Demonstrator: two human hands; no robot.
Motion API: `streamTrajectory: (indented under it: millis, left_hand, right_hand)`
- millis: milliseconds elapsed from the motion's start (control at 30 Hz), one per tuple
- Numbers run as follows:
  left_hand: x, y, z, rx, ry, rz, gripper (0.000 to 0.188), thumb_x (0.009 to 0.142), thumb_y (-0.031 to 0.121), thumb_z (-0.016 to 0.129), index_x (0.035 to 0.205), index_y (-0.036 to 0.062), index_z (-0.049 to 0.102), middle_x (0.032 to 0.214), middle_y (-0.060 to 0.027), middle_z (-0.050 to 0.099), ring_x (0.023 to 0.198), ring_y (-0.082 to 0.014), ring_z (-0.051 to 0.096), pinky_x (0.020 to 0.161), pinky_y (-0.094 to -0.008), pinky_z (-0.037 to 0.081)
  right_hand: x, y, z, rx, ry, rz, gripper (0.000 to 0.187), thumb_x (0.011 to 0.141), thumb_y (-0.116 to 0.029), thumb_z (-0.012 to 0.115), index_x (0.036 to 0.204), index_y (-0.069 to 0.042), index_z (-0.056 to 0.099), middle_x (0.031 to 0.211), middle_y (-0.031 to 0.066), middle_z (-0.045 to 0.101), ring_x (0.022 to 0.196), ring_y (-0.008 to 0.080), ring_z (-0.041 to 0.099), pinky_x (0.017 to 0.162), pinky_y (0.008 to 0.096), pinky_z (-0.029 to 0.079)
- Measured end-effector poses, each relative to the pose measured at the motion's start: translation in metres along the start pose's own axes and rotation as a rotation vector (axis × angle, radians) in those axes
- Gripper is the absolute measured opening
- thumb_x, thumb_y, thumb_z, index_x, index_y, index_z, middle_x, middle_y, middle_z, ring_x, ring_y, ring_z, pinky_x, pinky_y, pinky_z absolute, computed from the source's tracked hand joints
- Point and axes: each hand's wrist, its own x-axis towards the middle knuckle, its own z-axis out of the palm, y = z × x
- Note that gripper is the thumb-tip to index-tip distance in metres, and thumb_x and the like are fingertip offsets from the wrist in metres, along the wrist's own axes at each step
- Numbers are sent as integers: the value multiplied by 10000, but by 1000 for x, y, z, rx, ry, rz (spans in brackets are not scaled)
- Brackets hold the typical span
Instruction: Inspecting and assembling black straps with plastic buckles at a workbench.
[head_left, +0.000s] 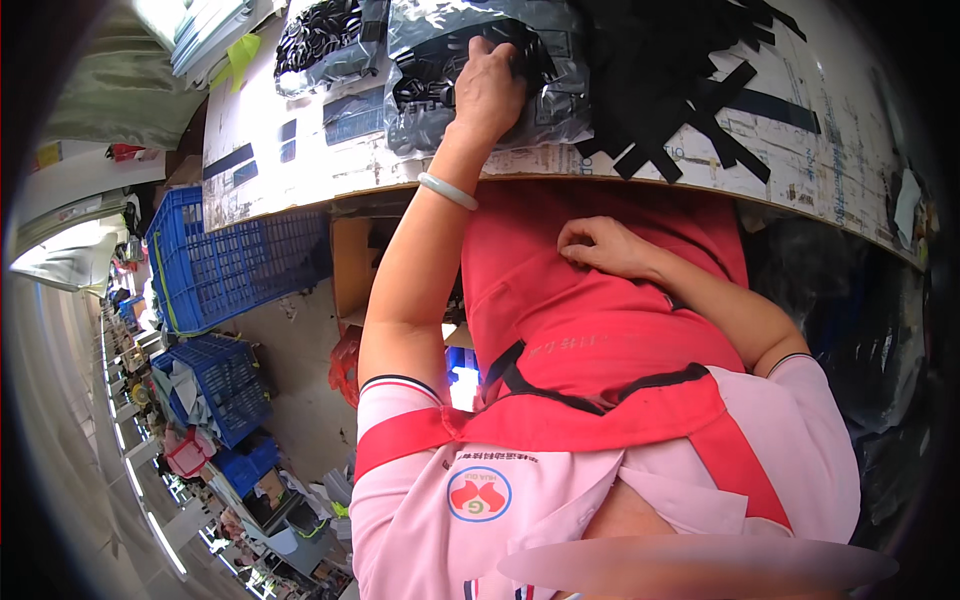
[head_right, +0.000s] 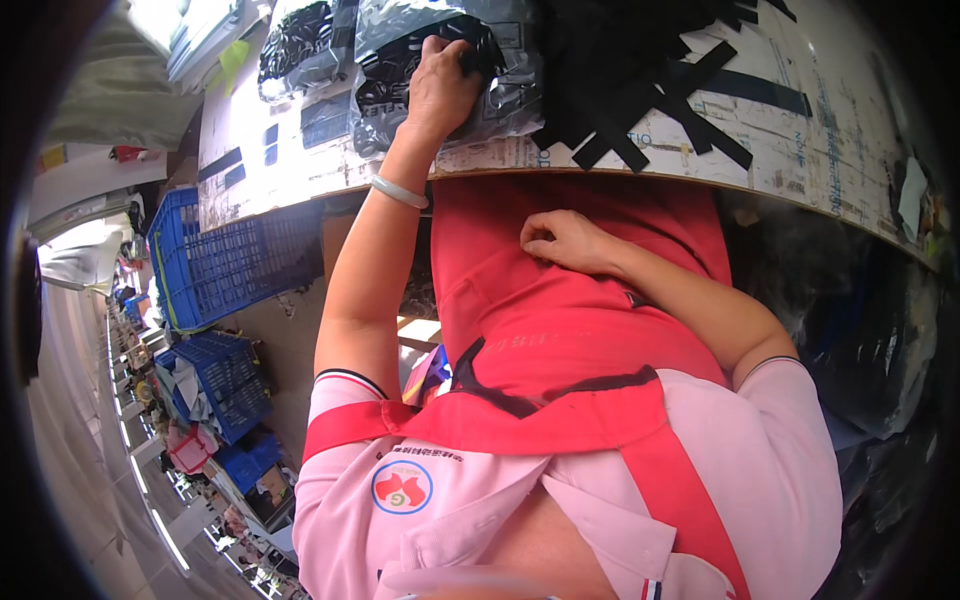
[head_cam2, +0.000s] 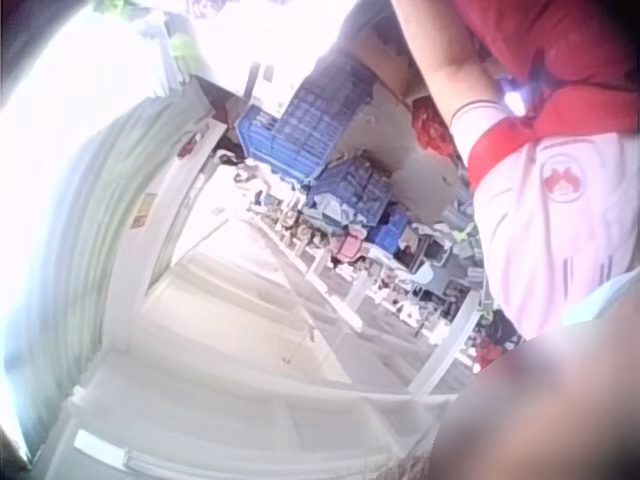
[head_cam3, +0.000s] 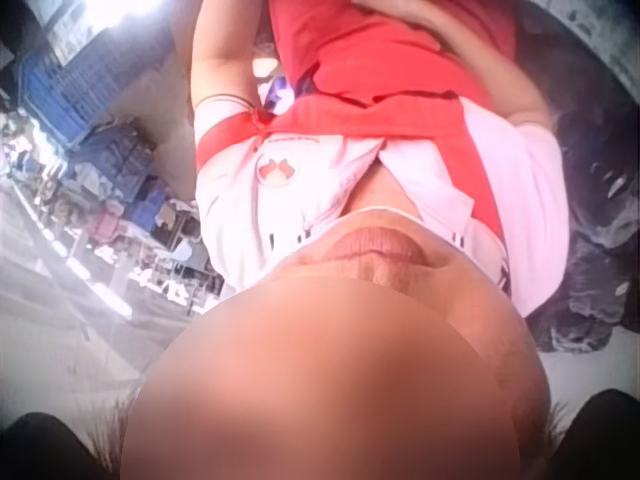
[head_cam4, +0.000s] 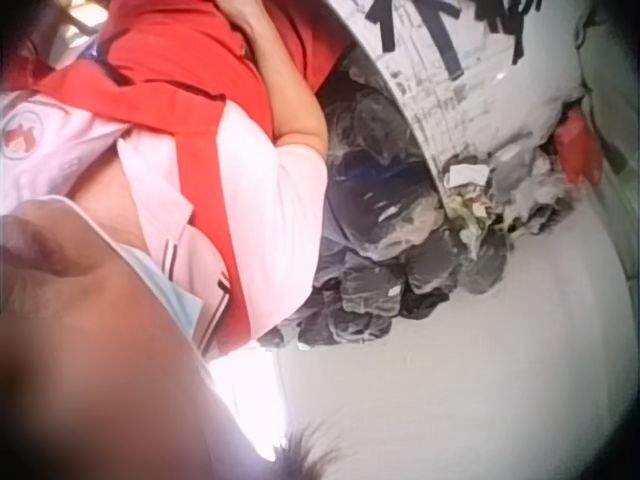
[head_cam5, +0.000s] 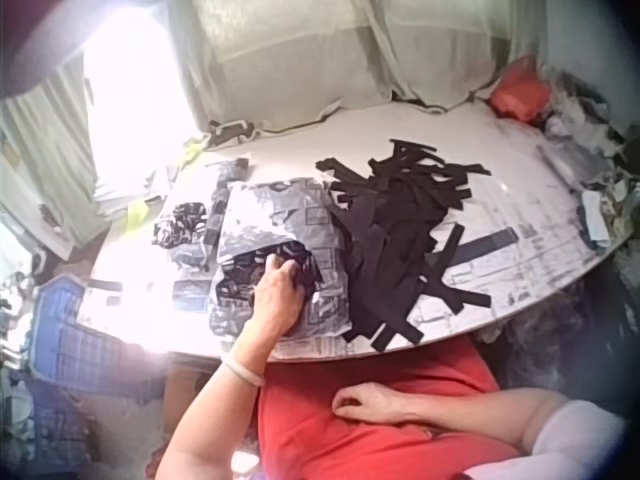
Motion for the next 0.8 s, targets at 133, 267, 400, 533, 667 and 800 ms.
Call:
streamTrajectory:
  millis: [133,267,400,533,667,800]
  left_hand:
    - [11,-22,-5,-227,141,-79,374,688,117,696,1043,-1,678,1061,-161,619,971,-306,625,874,-368,488]
    - [23,-31,-26,-1043,101,-467,203,756,-2,695,957,23,681,728,-45,631,566,-130,588,506,-230,471]
    - [26,-61,-35,-1753,-57,-527,203,765,-33,674,951,6,601,782,-86,598,651,-191,608,408,-234,425]
    - [28,-63,-30,-2125,-41,-786,193,818,18,642,978,7,535,835,-113,574,690,-233,605,378,-210,391]
    - [20,-65,-24,-2189,-138,-689,193,907,117,588,994,-3,466,886,-181,552,695,-220,562,369,-183,337]
    - [10,-42,-35,-2195,-120,-617,194,935,155,573,997,-1,476,854,-175,548,627,-180,509,361,-183,314]
  right_hand:
    - [2,3,-1,-5,-12,-24,145,871,-122,606,935,6,630,755,67,656,671,119,612,612,278,495]
    - [-1,5,-3,-6,4,-54,144,874,-122,603,932,7,629,755,66,655,671,119,613,612,278,497]
    - [1,6,-1,16,-17,-3,139,879,-120,599,926,8,626,755,63,655,669,118,612,614,275,499]
    - [0,6,1,1,-9,-17,133,882,-117,594,922,6,622,758,61,656,668,115,612,608,268,496]
    - [0,2,4,-2,-16,-12,132,882,-116,593,925,5,622,756,60,655,666,111,610,607,269,495]
    - [-3,0,4,-14,10,-13,135,884,-115,593,938,5,625,774,60,653,676,107,604,612,271,493]
